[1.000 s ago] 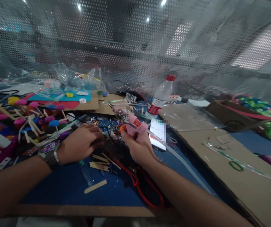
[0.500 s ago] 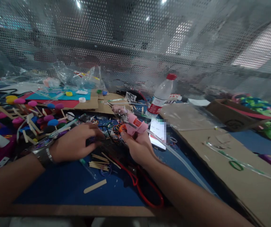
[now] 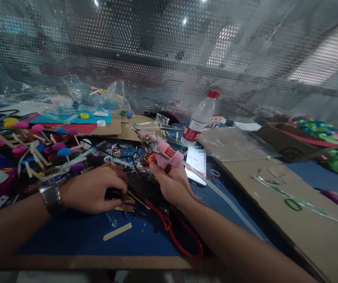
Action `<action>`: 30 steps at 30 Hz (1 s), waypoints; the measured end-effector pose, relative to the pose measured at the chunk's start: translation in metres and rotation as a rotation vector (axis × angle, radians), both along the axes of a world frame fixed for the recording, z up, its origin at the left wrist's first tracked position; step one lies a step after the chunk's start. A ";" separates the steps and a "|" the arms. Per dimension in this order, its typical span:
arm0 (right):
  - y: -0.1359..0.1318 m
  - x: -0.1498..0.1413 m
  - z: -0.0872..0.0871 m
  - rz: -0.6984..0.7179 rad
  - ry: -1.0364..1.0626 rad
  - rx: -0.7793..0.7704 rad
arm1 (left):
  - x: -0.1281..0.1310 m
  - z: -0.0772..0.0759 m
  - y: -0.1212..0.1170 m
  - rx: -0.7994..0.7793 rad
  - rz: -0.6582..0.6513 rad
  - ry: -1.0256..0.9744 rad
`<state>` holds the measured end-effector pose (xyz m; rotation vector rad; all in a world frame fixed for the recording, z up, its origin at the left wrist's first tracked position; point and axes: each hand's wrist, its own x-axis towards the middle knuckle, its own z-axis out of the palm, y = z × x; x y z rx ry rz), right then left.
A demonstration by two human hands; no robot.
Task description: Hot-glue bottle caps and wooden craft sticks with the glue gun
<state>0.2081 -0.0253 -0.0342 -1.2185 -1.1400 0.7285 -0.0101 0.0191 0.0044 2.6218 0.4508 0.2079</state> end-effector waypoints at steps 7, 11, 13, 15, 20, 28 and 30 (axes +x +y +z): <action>0.000 0.000 0.001 0.009 -0.018 -0.001 | -0.002 -0.001 0.000 -0.010 -0.011 -0.005; 0.000 0.000 0.000 0.005 -0.024 0.000 | -0.003 0.000 0.003 -0.009 -0.011 -0.004; -0.001 0.000 -0.001 0.006 -0.020 -0.004 | -0.003 0.000 0.004 -0.014 -0.015 -0.007; 0.000 0.000 -0.001 0.003 -0.014 -0.008 | -0.004 0.000 0.005 -0.005 -0.015 -0.016; 0.000 0.001 -0.002 -0.002 0.007 -0.008 | -0.003 0.000 0.003 0.001 -0.015 -0.046; 0.000 0.000 -0.002 -0.001 0.017 0.008 | 0.003 -0.008 -0.003 -0.023 -0.173 -0.120; 0.001 0.000 -0.002 -0.007 0.019 0.008 | 0.004 -0.010 -0.004 -0.007 -0.191 -0.124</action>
